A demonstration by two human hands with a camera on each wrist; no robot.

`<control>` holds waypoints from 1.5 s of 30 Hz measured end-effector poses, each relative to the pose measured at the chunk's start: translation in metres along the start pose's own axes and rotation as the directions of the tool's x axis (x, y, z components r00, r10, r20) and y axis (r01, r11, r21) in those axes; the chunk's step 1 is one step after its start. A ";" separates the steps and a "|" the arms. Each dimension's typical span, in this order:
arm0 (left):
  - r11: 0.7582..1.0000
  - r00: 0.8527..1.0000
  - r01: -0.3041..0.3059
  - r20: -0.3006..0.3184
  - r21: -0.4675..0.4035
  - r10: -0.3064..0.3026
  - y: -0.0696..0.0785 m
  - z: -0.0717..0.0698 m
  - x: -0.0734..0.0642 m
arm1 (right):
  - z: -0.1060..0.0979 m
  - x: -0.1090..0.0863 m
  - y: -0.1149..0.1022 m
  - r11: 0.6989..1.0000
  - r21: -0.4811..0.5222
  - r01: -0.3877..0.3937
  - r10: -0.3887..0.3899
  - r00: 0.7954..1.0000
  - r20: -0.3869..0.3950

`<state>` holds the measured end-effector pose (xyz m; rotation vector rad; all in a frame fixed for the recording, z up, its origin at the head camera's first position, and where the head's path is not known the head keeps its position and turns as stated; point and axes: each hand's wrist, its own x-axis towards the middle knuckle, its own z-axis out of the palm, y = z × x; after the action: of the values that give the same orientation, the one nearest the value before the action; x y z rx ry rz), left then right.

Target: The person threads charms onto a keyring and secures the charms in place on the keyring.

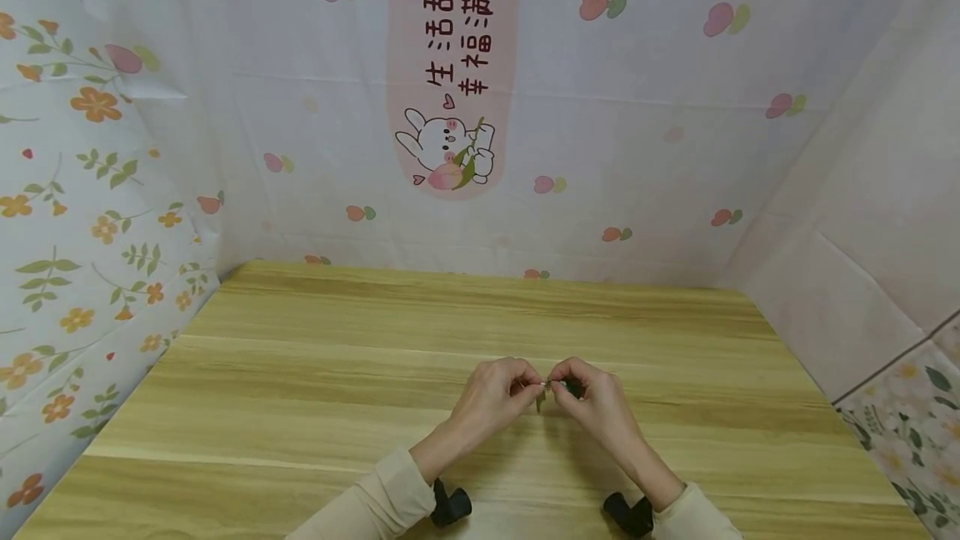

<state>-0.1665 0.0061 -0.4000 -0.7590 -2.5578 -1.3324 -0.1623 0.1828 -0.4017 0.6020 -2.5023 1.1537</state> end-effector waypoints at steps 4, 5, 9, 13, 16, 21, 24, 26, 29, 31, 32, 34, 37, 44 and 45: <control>1.000 1.000 0.008 -0.001 0.001 -0.008 -0.001 0.001 0.000 | -0.001 0.000 0.000 1.000 -0.006 -0.002 0.002 1.000 0.004; 1.000 1.000 0.010 -0.004 0.003 -0.010 -0.001 0.001 -0.001 | -0.001 0.000 0.000 1.000 -0.006 -0.005 0.005 1.000 0.005; 1.000 1.000 0.018 -0.020 -0.011 -0.018 -0.002 0.000 -0.001 | -0.003 0.001 0.000 0.999 0.017 -0.041 0.041 0.999 0.034; 0.995 0.999 0.043 -0.015 -0.094 -0.045 -0.006 0.000 0.000 | -0.004 0.001 0.001 0.997 0.027 -0.067 0.064 0.992 0.106; 0.983 0.996 0.093 0.018 -0.157 -0.091 -0.009 -0.001 0.001 | -0.005 0.002 0.001 0.999 -0.004 -0.032 0.032 0.988 0.152; 0.948 0.974 0.206 0.148 -0.243 -0.174 -0.013 -0.005 0.002 | -0.003 0.005 -0.003 0.996 -0.080 0.039 -0.023 0.982 0.188; 0.893 0.949 0.279 0.246 -0.353 -0.199 -0.015 -0.006 0.001 | -0.001 0.006 -0.004 0.992 -0.108 0.066 -0.044 0.978 0.202; 0.844 0.927 0.337 0.302 -0.417 -0.222 -0.017 -0.008 0.001 | 0.001 0.007 -0.004 0.989 -0.119 0.084 -0.057 0.976 0.210; 0.780 0.900 0.409 0.350 -0.474 -0.259 -0.022 -0.009 0.001 | 0.005 0.007 -0.003 0.986 -0.135 0.099 -0.066 0.971 0.230; 0.778 0.894 0.428 0.341 -0.459 -0.290 -0.025 -0.010 0.001 | 0.008 0.008 -0.001 0.982 -0.155 0.105 -0.065 0.967 0.246; 0.787 0.894 0.429 0.331 -0.443 -0.301 -0.028 -0.011 0.001 | 0.009 0.008 0.000 0.981 -0.166 0.103 -0.058 0.965 0.255; 0.816 0.900 0.416 0.310 -0.402 -0.307 -0.032 -0.012 0.002 | 0.012 0.009 0.002 0.974 -0.198 0.106 -0.048 0.960 0.276; 0.866 0.914 0.378 0.282 -0.327 -0.292 -0.036 -0.013 0.002 | 0.015 0.010 0.005 0.962 -0.240 0.132 -0.050 0.945 0.323; 0.950 0.936 0.295 0.232 -0.106 -0.265 -0.045 -0.014 0.000 | 0.020 0.013 0.006 0.916 -0.314 0.248 -0.097 0.899 0.428; 0.953 0.937 0.292 0.225 -0.080 -0.268 -0.046 -0.013 0.000 | 0.021 0.013 0.006 0.910 -0.325 0.257 -0.096 0.894 0.438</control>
<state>-0.1908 -0.0263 -0.4249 -0.5983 -2.8678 -1.5670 -0.1786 0.1666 -0.4125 1.0291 -2.8308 0.4857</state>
